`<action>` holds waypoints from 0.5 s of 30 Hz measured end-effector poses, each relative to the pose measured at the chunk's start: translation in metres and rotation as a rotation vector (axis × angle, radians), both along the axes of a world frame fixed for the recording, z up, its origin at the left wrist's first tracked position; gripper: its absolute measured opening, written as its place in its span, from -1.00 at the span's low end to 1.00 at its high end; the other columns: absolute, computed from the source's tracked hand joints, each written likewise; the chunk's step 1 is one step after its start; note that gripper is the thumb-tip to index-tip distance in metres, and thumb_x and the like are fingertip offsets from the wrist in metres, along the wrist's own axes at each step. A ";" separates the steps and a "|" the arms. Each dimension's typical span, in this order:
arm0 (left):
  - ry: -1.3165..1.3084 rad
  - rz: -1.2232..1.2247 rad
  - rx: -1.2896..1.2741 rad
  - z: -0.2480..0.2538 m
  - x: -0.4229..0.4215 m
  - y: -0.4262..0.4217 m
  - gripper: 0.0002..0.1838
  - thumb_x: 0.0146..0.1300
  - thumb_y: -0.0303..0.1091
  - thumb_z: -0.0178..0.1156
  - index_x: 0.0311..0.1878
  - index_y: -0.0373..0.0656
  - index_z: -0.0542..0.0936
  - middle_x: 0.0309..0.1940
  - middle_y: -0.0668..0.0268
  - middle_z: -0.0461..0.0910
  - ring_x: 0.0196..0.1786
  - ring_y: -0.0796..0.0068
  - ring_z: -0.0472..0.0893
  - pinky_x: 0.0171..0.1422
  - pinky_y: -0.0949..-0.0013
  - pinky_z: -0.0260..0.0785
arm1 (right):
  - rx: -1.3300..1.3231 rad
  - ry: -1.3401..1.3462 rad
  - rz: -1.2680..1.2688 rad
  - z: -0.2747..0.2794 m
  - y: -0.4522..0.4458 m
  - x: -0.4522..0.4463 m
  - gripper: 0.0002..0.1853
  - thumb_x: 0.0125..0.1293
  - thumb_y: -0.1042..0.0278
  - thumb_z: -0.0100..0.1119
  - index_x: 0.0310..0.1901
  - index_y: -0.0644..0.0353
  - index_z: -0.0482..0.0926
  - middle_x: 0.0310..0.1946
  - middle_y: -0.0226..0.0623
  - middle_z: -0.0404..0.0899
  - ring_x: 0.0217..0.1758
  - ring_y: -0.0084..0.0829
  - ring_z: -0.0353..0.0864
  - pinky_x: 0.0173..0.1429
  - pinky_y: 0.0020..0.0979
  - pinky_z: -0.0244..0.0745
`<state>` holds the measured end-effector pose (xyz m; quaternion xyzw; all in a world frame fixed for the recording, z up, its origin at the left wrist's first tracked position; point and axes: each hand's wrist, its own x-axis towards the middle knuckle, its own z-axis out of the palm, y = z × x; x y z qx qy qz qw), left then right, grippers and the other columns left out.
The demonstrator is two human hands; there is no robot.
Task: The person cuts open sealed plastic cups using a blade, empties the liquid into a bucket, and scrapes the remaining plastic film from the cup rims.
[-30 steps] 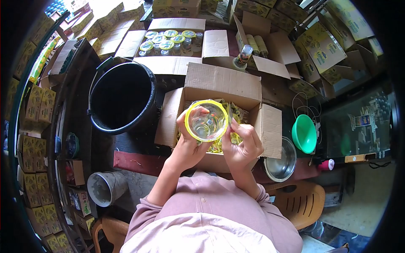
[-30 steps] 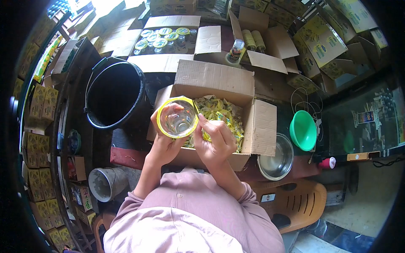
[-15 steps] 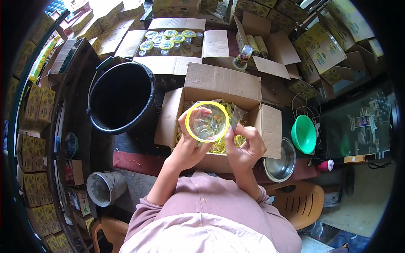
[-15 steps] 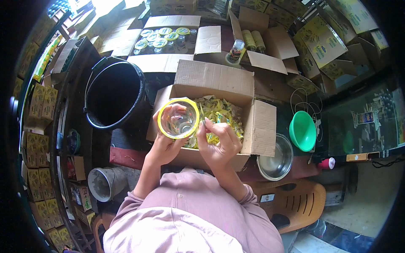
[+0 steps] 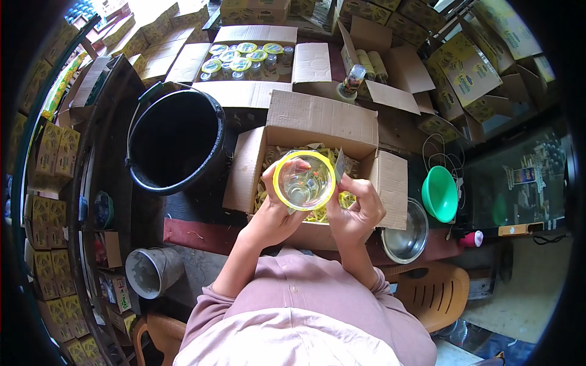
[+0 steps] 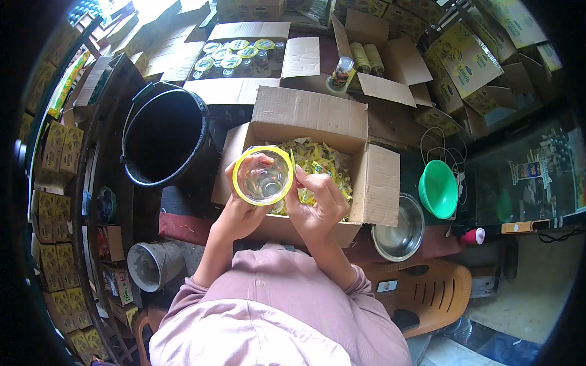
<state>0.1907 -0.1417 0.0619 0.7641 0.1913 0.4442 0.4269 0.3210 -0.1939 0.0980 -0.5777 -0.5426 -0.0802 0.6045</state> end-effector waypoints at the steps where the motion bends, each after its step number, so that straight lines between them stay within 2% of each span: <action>1: -0.009 -0.006 -0.008 -0.001 0.000 0.001 -0.18 0.02 -0.61 0.18 0.30 -0.26 -0.06 0.16 0.10 0.07 0.21 0.20 0.31 0.29 0.23 0.21 | 0.002 0.012 0.017 0.000 0.000 0.001 -0.75 -0.14 0.68 0.31 -0.34 0.26 0.59 -0.56 -0.29 0.55 -0.53 -0.51 0.56 -0.43 -0.55 0.45; 4: 0.049 -0.018 -0.091 0.003 -0.001 0.002 -0.17 0.01 -0.60 0.16 0.23 -0.14 -0.18 0.10 0.01 0.21 0.22 0.12 0.30 0.31 0.18 0.12 | -0.004 0.026 0.017 -0.005 -0.002 0.002 -0.76 -0.13 0.67 0.31 -0.35 0.26 0.59 -0.55 -0.28 0.55 -0.53 -0.50 0.56 -0.42 -0.55 0.45; 10: 0.058 -0.045 -0.104 0.003 0.000 0.003 -0.15 0.01 -0.60 0.17 0.23 -0.13 -0.19 0.09 0.02 0.21 0.21 0.14 0.29 0.32 0.17 0.10 | -0.027 0.012 -0.005 -0.007 -0.006 0.002 -0.76 -0.14 0.67 0.31 -0.34 0.26 0.59 -0.54 -0.28 0.56 -0.53 -0.50 0.57 -0.41 -0.54 0.45; 15: 0.154 -0.074 0.009 0.010 -0.004 0.004 -0.15 0.02 -0.56 0.19 0.25 -0.15 -0.17 0.10 0.05 0.22 0.20 0.18 0.30 0.31 0.19 0.11 | -0.032 0.007 -0.004 -0.005 -0.002 0.007 -0.74 -0.14 0.68 0.31 -0.32 0.25 0.61 -0.56 -0.28 0.55 -0.53 -0.50 0.57 -0.41 -0.54 0.45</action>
